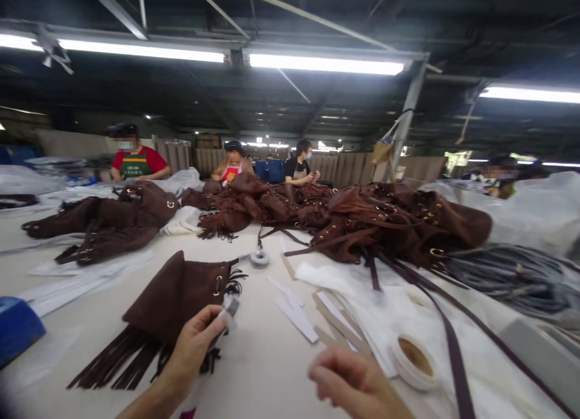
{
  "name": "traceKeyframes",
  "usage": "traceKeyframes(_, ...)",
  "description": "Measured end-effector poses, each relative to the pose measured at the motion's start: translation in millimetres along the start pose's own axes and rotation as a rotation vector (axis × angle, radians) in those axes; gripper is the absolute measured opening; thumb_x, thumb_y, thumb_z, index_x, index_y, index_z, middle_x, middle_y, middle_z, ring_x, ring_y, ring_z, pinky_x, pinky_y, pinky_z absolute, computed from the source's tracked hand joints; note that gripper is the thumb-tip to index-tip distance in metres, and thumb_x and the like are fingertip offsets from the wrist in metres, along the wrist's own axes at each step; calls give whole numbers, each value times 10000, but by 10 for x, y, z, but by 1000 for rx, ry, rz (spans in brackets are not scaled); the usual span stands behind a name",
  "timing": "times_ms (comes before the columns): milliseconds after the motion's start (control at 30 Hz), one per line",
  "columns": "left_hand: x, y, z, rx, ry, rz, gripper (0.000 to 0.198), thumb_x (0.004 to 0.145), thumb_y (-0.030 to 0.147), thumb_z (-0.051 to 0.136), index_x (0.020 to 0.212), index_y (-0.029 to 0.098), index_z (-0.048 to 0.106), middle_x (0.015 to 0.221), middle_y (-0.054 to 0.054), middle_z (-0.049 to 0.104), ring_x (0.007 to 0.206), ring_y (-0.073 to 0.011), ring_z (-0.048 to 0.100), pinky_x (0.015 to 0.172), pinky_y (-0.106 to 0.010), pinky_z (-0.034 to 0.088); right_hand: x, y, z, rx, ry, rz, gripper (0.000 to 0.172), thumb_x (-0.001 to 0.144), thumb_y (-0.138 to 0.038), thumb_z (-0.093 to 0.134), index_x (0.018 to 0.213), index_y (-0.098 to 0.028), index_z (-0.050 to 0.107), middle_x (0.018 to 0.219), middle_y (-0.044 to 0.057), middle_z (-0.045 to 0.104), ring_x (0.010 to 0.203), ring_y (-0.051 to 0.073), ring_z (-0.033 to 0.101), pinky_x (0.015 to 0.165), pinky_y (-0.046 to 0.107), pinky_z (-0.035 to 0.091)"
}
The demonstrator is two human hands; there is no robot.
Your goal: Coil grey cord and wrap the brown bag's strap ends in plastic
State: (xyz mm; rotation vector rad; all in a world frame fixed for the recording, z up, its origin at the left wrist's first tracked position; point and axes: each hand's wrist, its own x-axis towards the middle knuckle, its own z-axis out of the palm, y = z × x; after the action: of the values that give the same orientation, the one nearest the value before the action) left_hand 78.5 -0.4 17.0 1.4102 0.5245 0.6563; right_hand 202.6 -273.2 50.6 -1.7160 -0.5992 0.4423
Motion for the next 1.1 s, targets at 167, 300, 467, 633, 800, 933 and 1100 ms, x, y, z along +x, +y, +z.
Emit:
traceKeyframes(167,-41,-45,52,-74,-49,9,320,643,452,699,728,161,598,636,27,538,607,-115,457,584,-212,376,380,-289,1295,91,-220,-30,234,687,-408,633,621,-183,636,573,-6,580,565,126,467,564,252,353)
traceKeyframes(300,17,-92,-25,-58,-75,35,268,660,409,679,720,160,601,639,25,528,627,-119,450,607,-214,371,591,-190,1515,13,-155,-75,262,703,-399,597,566,-175,580,547,-15,541,570,127,454,571,250,346)
traceKeyframes(467,80,-122,-54,-74,-104,45,284,645,426,690,687,162,592,636,15,522,633,-129,454,613,-223,378,681,-21,1642,-43,-50,-98,304,710,-421,597,525,-183,557,515,-18,531,541,130,451,548,254,337)
traceKeyframes(633,51,-83,-77,-87,-146,36,288,686,445,656,724,172,575,673,14,514,662,-133,455,629,-222,388,718,14,1738,-60,-26,-95,300,715,-404,589,513,-184,566,497,-19,543,520,123,451,532,250,330)
traceKeyframes(800,17,-42,-87,23,-146,72,263,715,426,645,730,172,577,688,17,506,678,-132,444,635,-216,376,750,-8,1638,-55,-90,-24,314,684,-442,591,520,-174,576,516,6,589,515,128,467,541,258,331)
traceKeyframes(933,-4,-27,-56,-13,-157,-10,267,701,423,652,706,168,572,644,32,497,614,-114,421,579,-211,343,764,38,1490,-36,-168,72,302,642,-412,624,787,-146,624,626,40,682,562,153,533,556,265,339)
traceKeyframes(1100,-15,24,9,-142,-179,-133,300,669,430,682,717,162,556,615,45,513,575,-99,406,557,-208,312,717,85,1510,41,-98,-15,273,656,-343,618,851,-169,539,611,14,676,559,151,537,556,266,343)
